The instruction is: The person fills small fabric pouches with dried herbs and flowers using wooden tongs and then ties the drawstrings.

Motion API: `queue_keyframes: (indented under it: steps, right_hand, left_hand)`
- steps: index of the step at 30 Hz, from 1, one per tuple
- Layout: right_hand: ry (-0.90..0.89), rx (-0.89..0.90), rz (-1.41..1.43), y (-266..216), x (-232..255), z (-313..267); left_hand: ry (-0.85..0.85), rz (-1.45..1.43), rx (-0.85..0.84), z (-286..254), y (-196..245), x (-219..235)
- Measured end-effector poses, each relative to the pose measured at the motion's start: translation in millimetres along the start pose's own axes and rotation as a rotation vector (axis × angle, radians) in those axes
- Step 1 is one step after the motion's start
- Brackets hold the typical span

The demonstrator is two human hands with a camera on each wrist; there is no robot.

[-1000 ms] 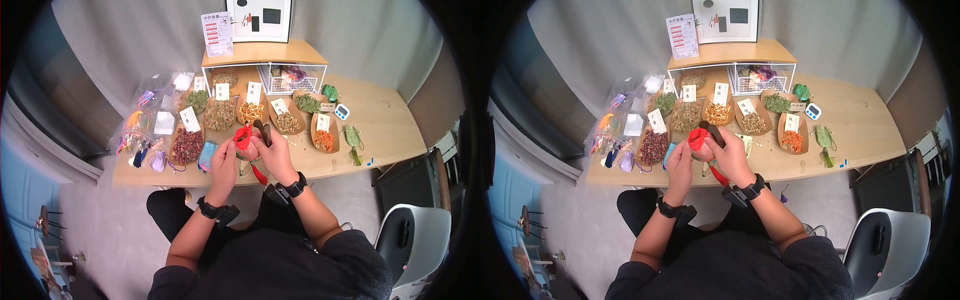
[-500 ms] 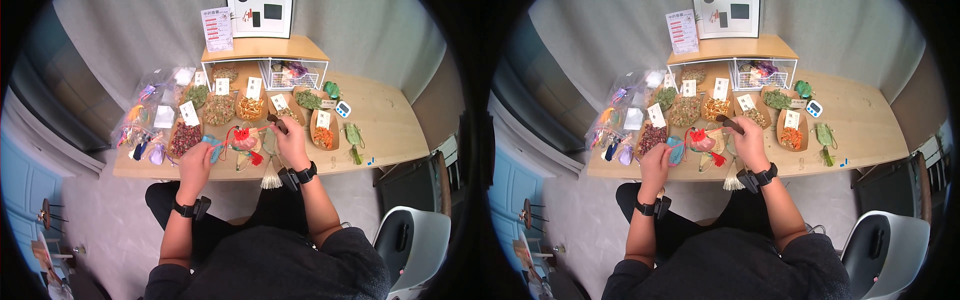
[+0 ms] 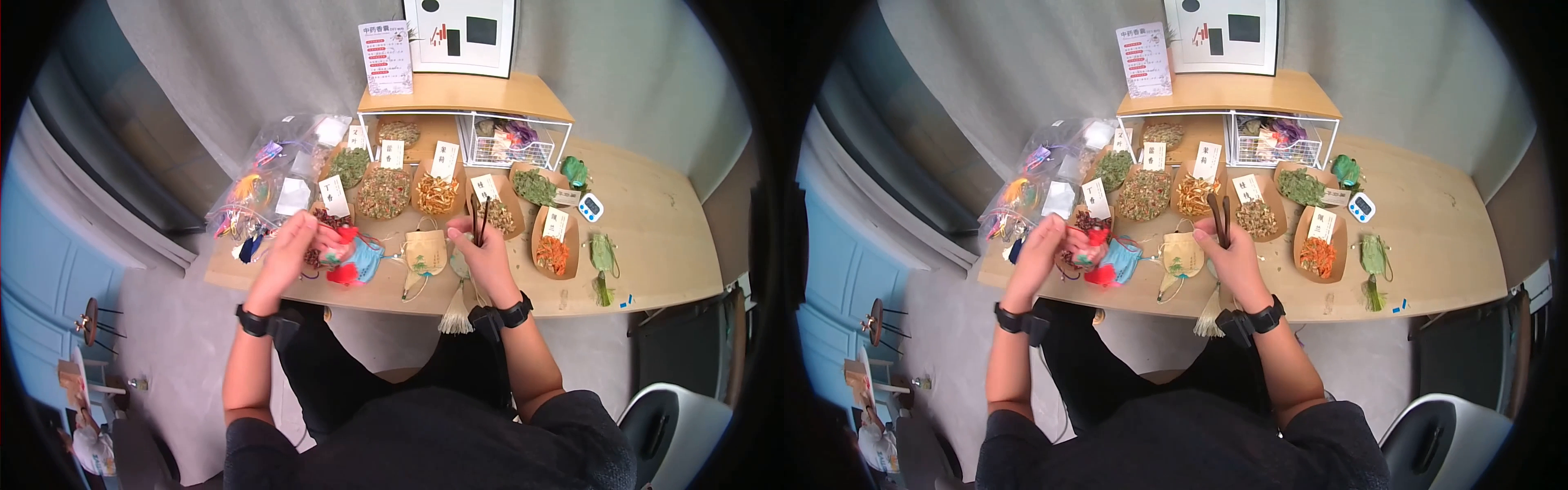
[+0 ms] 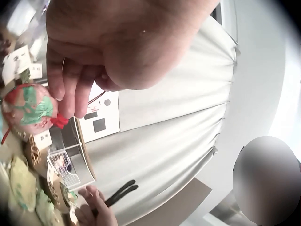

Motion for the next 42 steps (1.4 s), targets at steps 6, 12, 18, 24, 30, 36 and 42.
queue_keyframes:
  steps: [6, 12, 18, 24, 30, 36, 42]
  right_hand:
    - [-0.082, -0.102, 0.055, 10, 5, 6]
    - [-0.109, -0.148, 0.1, 10, 6, 8]
    - [-0.033, -0.219, 0.146, 21, 8, 9]
    - [0.02, -0.268, 0.199, 21, 11, 7]
    - [0.085, -0.284, 0.103, 31, 16, 10]
    - [0.106, -0.288, 0.078, 35, 19, 13]
    - [0.123, -0.265, 0.064, 37, 19, 16]
  left_hand:
    - [0.124, 0.342, 0.018, 99, 47, 82]
    - [0.048, 0.465, 0.226, 202, 22, 150]
    - [0.083, 0.524, 0.278, 276, -33, 183]
    - [0.073, 0.571, 0.318, 318, -107, 195]
    - [0.085, 0.534, 0.235, 352, -193, 205]
    - [0.068, 0.944, 0.065, 375, -228, 202]
    - [0.104, 1.216, -0.232, 373, -197, 175]
Point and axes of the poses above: each hand's wrist, its own z-axis towards the middle knuckle, its own x-axis out of the back of the hand, y = z × x, the point moved 5 cm from there along z, towards the middle knuckle, and after that the axes turned 11 degrees about -x, right-handed, at the moved point
